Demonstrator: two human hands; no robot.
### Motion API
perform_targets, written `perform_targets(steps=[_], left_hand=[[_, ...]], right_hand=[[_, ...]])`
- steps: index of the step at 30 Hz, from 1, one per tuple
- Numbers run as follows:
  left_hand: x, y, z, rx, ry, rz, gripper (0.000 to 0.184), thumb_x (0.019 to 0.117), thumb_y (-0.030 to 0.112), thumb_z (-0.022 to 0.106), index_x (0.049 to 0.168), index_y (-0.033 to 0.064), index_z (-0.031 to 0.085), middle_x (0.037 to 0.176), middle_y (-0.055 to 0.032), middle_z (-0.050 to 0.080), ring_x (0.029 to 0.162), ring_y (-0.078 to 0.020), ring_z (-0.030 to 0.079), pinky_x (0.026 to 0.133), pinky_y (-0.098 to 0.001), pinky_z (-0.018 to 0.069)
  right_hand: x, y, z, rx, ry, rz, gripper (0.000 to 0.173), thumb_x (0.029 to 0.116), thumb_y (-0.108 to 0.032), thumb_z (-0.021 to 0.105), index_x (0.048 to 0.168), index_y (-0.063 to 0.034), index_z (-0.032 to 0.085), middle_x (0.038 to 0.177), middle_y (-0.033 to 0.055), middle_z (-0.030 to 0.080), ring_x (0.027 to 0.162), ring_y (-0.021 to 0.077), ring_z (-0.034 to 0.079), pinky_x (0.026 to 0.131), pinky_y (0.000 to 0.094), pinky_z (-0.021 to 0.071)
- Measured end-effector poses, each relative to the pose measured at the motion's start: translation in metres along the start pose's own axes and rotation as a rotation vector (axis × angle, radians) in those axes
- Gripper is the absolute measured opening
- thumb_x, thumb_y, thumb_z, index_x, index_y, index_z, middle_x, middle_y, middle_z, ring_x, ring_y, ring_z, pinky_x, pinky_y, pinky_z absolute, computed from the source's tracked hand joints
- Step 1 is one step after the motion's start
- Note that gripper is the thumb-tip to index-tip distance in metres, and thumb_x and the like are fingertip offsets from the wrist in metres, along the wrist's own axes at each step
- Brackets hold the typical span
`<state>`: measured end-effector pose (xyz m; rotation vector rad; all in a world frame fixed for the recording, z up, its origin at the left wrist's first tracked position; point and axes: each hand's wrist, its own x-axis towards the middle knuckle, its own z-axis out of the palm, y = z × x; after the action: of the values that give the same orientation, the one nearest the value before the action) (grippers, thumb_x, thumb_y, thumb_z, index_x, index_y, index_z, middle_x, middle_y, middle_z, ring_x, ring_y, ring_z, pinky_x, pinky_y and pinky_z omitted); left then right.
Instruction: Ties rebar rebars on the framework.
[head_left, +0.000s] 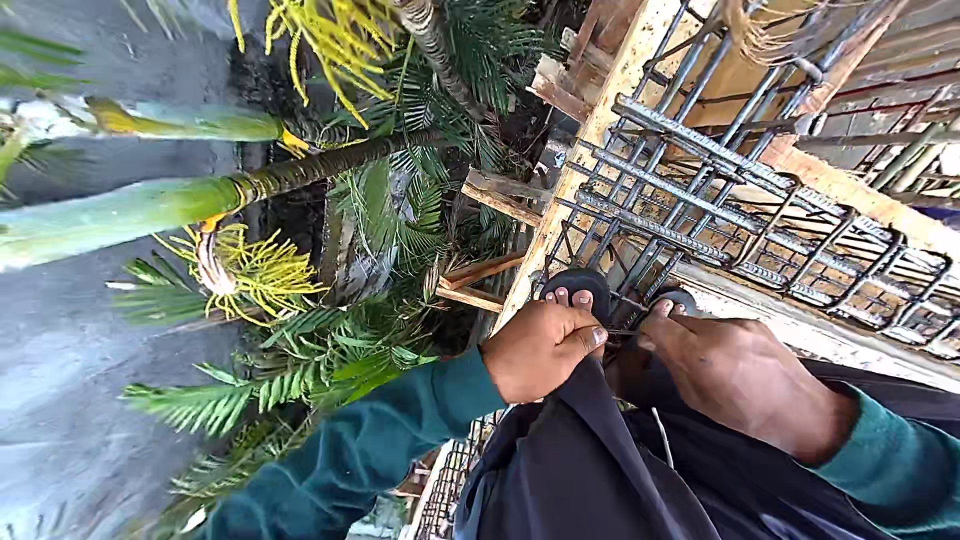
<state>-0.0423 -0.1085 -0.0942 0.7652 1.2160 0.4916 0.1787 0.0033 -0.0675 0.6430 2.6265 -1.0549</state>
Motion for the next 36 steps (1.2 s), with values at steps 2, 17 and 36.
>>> perform_targets(steps=[2,17,36], left_hand=[[0.008,-0.004,-0.004,0.179,-0.021,0.116,0.031,0.1061,0.022,0.053,0.087,0.0082,0.073,0.071,0.0047,0.062,0.064,0.0003,0.055,0.061,-0.0209,0.0459],[0.051,0.022,0.063,0.023,-0.082,0.327,0.033,0.1076,0.015,0.042,0.087,0.0036,0.066,0.071,0.0046,0.057,0.065,0.0033,0.050,0.063,-0.0157,0.0423],[0.179,-0.026,-0.015,0.769,0.864,0.438,0.042,0.1046,0.036,0.052,0.125,0.0024,0.068,0.134,-0.0234,0.062,0.126,-0.0419,0.056,0.104,-0.0574,0.0426]], right_hand=[[-0.007,0.002,0.001,0.293,-0.104,0.110,0.031,0.1060,-0.026,0.045,0.089,-0.0095,0.065,0.064,0.0034,0.059,0.056,0.0207,0.062,0.047,0.0412,0.0503],[-0.091,0.026,0.032,0.065,0.443,0.436,0.027,0.1036,-0.016,0.047,0.102,-0.0060,0.073,0.077,0.0133,0.068,0.061,0.0298,0.066,0.048,0.0445,0.0506],[-0.115,0.033,0.023,0.268,0.371,0.916,0.035,0.1072,-0.032,0.043,0.105,-0.0079,0.068,0.068,0.0059,0.059,0.059,0.0222,0.058,0.054,0.0487,0.0463]])
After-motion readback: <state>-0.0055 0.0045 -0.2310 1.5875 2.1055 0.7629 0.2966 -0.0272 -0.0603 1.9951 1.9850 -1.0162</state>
